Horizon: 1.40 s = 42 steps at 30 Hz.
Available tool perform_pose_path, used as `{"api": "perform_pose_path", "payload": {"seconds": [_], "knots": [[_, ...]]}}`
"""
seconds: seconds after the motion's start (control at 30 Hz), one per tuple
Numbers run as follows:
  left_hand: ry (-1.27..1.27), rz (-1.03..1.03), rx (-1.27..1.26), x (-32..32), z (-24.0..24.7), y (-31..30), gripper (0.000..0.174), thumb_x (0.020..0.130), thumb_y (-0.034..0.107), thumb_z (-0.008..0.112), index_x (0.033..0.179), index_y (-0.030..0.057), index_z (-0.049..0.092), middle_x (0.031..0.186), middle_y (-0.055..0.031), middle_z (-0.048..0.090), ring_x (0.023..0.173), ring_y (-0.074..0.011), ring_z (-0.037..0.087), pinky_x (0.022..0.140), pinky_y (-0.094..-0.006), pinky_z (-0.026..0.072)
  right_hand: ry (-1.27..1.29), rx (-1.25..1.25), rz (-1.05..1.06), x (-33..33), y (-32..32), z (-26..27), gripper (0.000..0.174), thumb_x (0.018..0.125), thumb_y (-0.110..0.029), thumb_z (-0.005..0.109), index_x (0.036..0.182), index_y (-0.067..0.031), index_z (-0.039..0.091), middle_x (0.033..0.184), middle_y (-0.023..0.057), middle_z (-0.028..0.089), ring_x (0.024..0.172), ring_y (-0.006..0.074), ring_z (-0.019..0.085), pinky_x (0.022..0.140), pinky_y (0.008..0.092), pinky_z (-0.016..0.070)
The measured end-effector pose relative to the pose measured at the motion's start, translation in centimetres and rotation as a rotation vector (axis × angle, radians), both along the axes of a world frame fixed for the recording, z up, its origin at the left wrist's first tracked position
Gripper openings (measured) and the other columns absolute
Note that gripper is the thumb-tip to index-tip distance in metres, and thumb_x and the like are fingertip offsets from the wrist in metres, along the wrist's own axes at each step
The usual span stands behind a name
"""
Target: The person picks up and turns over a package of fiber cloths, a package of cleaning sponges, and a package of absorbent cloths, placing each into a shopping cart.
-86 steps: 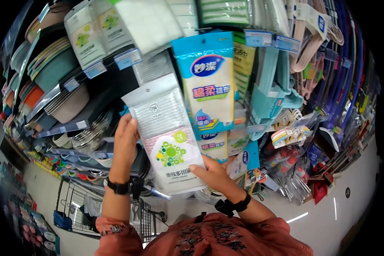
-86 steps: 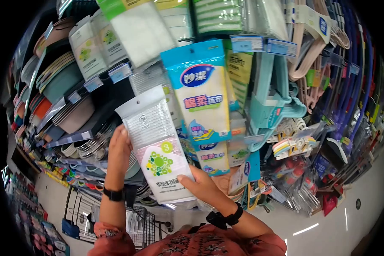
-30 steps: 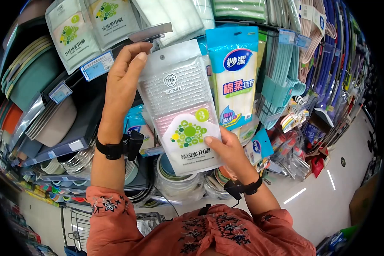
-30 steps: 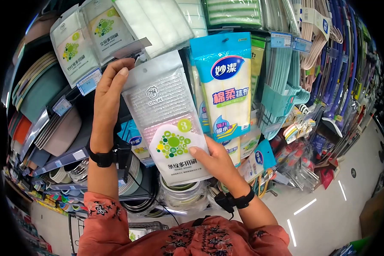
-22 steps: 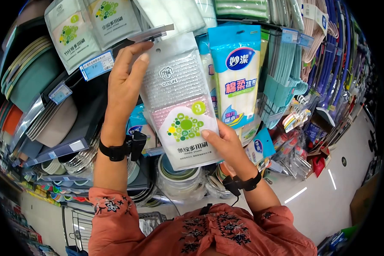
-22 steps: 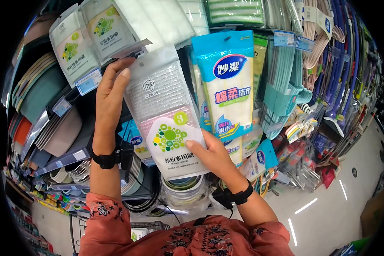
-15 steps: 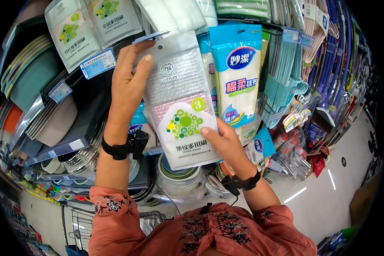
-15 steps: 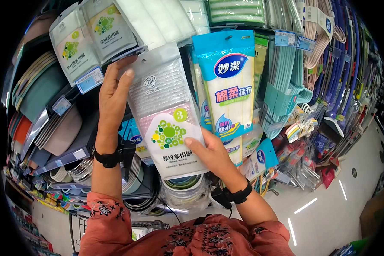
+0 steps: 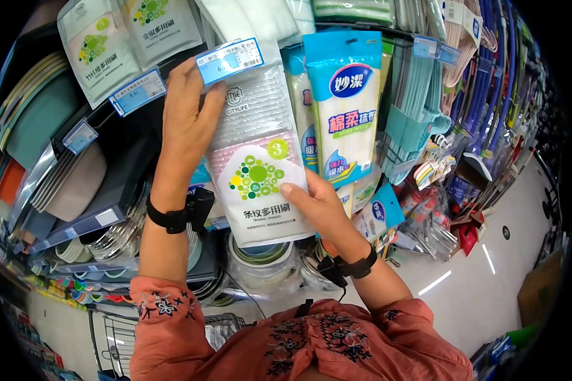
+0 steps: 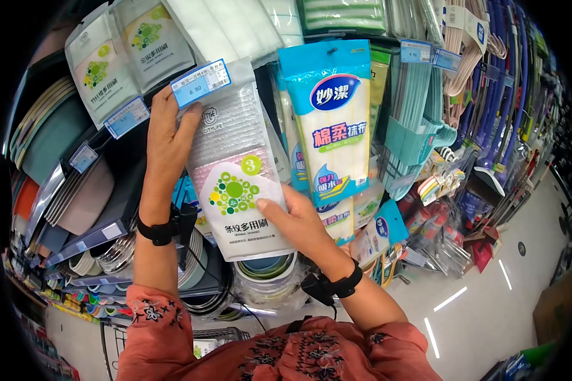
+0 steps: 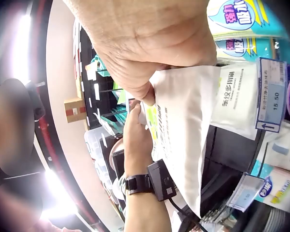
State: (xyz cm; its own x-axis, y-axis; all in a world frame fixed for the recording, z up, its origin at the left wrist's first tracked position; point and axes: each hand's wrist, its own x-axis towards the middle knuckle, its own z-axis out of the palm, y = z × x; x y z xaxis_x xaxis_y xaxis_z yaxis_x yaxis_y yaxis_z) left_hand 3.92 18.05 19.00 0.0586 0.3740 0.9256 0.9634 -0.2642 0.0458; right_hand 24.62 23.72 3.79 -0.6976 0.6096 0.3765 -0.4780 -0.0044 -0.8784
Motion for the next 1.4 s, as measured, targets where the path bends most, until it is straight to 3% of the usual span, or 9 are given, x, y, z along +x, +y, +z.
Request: {"api": "perform_pose_path", "payload": {"seconds": [0.13, 0.33, 0.43, 0.57, 0.67, 1.03, 1.13, 1.3, 1.4], "knots": [[0.027, -0.037, -0.047, -0.2, 0.2, -0.2, 0.031, 0.097, 0.014, 0.062, 0.124, 0.0001, 0.064, 0.128, -0.0138, 0.057, 0.121, -0.0256, 0.053, 0.105, -0.0336, 0.04, 0.018, -0.025, -0.029, 0.3, -0.6, 0.1, 0.041, 0.101, -0.021, 0.061, 0.134, 0.0027, 0.056, 0.121, 0.0067, 0.066, 0.108, 0.0106, 0.06, 0.092, 0.0275, 0.05], [-0.029, 0.033, -0.107, -1.2, 0.0, 0.4, 0.031, 0.097, 0.014, 0.061, 0.124, -0.0004, 0.063, 0.128, -0.0143, 0.056, 0.119, -0.0275, 0.053, 0.104, -0.0339, 0.0403, 0.012, -0.017, 0.003, -0.4, -0.4, 0.0, 0.041, 0.102, -0.021, 0.061, 0.134, 0.0031, 0.056, 0.122, 0.0065, 0.067, 0.107, 0.0107, 0.061, 0.092, 0.027, 0.0503], [-0.077, 0.064, -0.147, -2.0, -0.4, 1.0, 0.035, 0.096, 0.017, 0.061, 0.126, -0.0002, 0.062, 0.134, -0.0168, 0.054, 0.124, -0.03, 0.052, 0.107, -0.0356, 0.0394, 0.001, -0.038, 0.0, -1.2, 0.2, 0.1, 0.04, 0.102, -0.02, 0.06, 0.133, 0.0034, 0.056, 0.121, 0.0062, 0.067, 0.106, 0.0105, 0.062, 0.091, 0.0268, 0.0505], [-0.034, 0.163, -0.17, -2.4, -1.0, 0.8, 0.049, 0.093, 0.029, 0.063, 0.135, 0.0023, 0.06, 0.154, -0.0291, 0.036, 0.138, -0.0446, 0.042, 0.112, -0.046, 0.0374, 0.021, -0.026, -0.016, -2.8, 1.4, 0.1, 0.038, 0.102, -0.02, 0.059, 0.131, 0.0035, 0.057, 0.119, 0.0066, 0.068, 0.104, 0.0101, 0.063, 0.09, 0.027, 0.051], [0.077, 0.273, -0.117, -3.0, -2.1, 0.4, 0.049, 0.093, 0.03, 0.064, 0.134, 0.0025, 0.06, 0.155, -0.0283, 0.036, 0.139, -0.0449, 0.041, 0.113, -0.0473, 0.036, 0.033, -0.006, -0.03, -4.6, 2.2, -0.2, 0.037, 0.101, -0.02, 0.058, 0.13, 0.0033, 0.058, 0.116, 0.0078, 0.069, 0.101, 0.0112, 0.065, 0.087, 0.0274, 0.0526], [0.221, 0.179, -0.271, -0.1, -5.3, -1.8, 0.045, 0.093, 0.021, 0.066, 0.136, 0.0066, 0.059, 0.149, -0.0216, 0.047, 0.142, -0.0416, 0.039, 0.115, -0.0472, 0.0329, 0.063, -0.045, -0.041, -10.8, 2.0, -1.7, 0.032, 0.1, -0.021, 0.057, 0.122, 0.001, 0.062, 0.103, 0.0067, 0.07, 0.091, 0.0126, 0.065, 0.081, 0.0293, 0.0517], [0.234, 0.187, -0.3, 0.1, -5.9, -1.9, 0.043, 0.093, 0.023, 0.067, 0.132, 0.008, 0.062, 0.149, -0.0203, 0.049, 0.144, -0.0404, 0.037, 0.116, -0.0475, 0.0298, 0.003, -0.052, -0.041, -10.4, 2.3, -1.7, 0.034, 0.102, -0.02, 0.056, 0.129, 0.0008, 0.058, 0.111, 0.0068, 0.069, 0.095, 0.0123, 0.066, 0.082, 0.0279, 0.0536], [0.316, 0.259, -0.259, -1.2, -6.4, -0.8, 0.04, 0.092, 0.024, 0.067, 0.128, 0.0087, 0.064, 0.148, -0.0169, 0.05, 0.145, -0.0374, 0.036, 0.117, -0.048, 0.0284, 0.002, -0.044, -0.061, -10.7, 2.6, -0.9, 0.033, 0.101, -0.02, 0.056, 0.124, 0.003, 0.059, 0.109, 0.0084, 0.068, 0.093, 0.0129, 0.067, 0.079, 0.0279, 0.0542], [0.31, 0.254, -0.207, -1.7, -6.7, -0.1, 0.036, 0.089, 0.022, 0.069, 0.123, 0.0087, 0.067, 0.143, -0.0167, 0.054, 0.14, -0.0388, 0.041, 0.114, -0.0544, 0.0316, -0.036, 0.014, -0.079, -11.2, 2.8, -1.2, 0.035, 0.1, -0.021, 0.056, 0.124, 0.0045, 0.057, 0.106, 0.0094, 0.068, 0.09, 0.0131, 0.066, 0.078, 0.0287, 0.0538]]}}
